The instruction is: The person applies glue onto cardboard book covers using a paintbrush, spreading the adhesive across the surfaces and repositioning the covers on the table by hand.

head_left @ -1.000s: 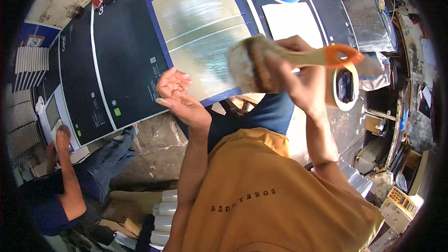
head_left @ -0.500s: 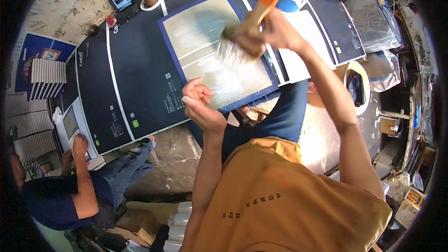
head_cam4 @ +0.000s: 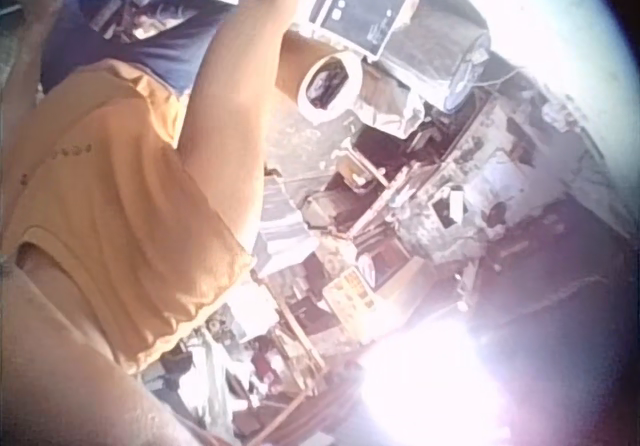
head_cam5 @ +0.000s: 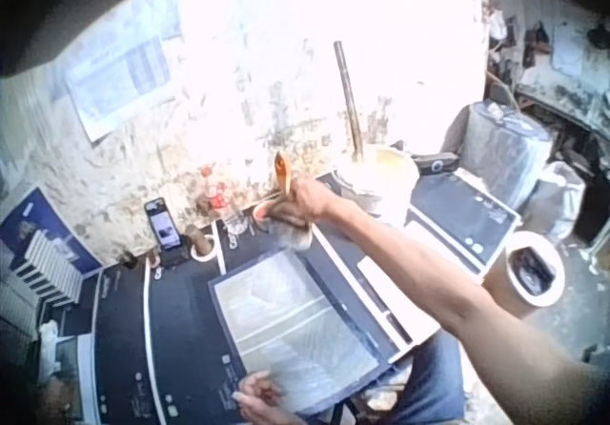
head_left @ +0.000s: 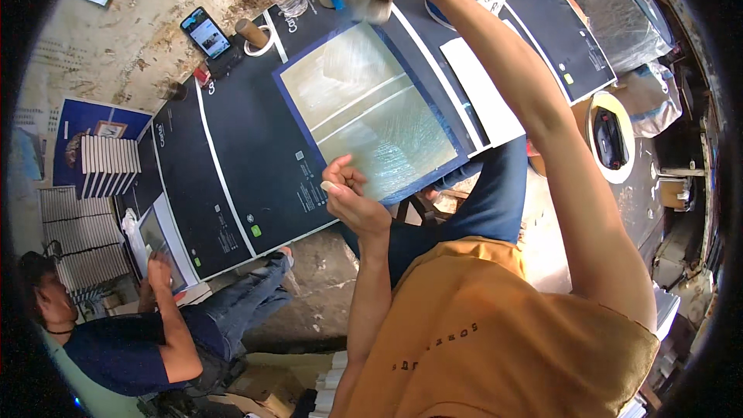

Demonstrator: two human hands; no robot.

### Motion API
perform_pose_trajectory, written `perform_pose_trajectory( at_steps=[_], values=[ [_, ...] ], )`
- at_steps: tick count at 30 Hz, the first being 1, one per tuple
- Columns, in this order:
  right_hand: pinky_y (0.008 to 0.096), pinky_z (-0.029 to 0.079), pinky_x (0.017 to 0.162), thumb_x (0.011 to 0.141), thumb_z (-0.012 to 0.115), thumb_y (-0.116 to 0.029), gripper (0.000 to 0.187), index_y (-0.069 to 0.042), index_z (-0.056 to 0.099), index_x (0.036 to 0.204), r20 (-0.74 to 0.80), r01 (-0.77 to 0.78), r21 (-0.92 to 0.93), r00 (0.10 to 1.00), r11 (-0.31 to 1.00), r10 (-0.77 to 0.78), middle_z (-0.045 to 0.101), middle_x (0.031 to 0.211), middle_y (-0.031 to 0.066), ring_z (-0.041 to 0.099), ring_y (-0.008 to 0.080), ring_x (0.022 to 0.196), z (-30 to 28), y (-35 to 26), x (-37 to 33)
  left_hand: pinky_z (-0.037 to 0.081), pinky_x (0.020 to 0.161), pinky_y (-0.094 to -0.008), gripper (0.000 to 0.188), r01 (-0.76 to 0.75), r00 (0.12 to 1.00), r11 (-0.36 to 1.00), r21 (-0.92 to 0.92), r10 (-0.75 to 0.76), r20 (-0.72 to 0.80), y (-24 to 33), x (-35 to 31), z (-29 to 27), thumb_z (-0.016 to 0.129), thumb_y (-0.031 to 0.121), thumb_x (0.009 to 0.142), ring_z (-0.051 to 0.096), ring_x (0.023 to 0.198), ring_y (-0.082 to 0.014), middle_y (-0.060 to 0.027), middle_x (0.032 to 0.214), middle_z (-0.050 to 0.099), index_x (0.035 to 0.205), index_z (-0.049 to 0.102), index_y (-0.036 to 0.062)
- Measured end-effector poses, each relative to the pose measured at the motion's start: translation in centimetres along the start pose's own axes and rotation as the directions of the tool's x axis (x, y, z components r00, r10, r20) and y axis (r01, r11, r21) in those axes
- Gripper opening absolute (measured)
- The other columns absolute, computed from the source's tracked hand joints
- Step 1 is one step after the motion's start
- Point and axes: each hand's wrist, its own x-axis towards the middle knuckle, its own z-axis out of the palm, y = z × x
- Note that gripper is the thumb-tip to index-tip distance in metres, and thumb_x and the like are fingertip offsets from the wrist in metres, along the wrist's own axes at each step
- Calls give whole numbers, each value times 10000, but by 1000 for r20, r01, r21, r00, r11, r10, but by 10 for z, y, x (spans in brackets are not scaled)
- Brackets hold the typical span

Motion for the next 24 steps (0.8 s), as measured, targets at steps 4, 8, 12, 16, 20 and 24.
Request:
perform_pose_trajectory(
  at_steps=[4,8,12,16,20,24],
  values=[
    [392,560,663,832,721,-467,460,-24,744,955,-199,-1,162,979,987,34,730,799,149,705,260,691,16,14,9,270,555,-237,744,5,1000,999,-37,-5,-1,-2,1,4,146,616,1034,364,591,-84,9,659,474,1012,617,41],
    [433,551,776,815,732,-486,485,-38,734,1000,160,-14,343,986,939,-44,721,902,204,714,295,868,20,-48,-24,257,549,-235,727,33,999,999,-9,-34,-36,-1,0,-5,160,610,1035,361,589,-81,14,651,469,1007,617,46],
    [446,564,660,806,706,-530,489,-43,727,767,-212,-186,-54,962,981,170,689,720,187,695,389,709,1,-1,-33,264,554,-236,720,11,1000,999,-34,-10,19,4,-1,4,147,591,1042,351,577,-80,19,648,468,1025,614,42],
    [461,572,714,801,700,-431,417,-18,732,845,-230,-204,266,935,942,268,692,748,228,701,398,730,0,-71,-65,264,551,-233,725,29,999,999,-16,-29,-17,-2,0,-2,136,584,1044,355,573,-81,12,655,475,1028,614,40],
    [448,575,712,809,687,-419,385,-39,748,828,116,-385,97,920,918,374,696,733,208,714,362,740,-19,-80,-99,263,549,-223,736,4,1000,1000,16,-4,-2,3,1,-4,126,589,1043,359,575,-72,19,646,470,1010,617,43],
    [440,575,707,804,677,-386,357,-34,739,803,-124,-457,12,882,889,455,694,725,205,709,366,724,-25,-97,-111,264,547,-220,735,8,1000,999,-39,-8,-14,-1,0,-2,130,592,1042,357,576,-70,22,646,467,1003,615,41]
  ],
)
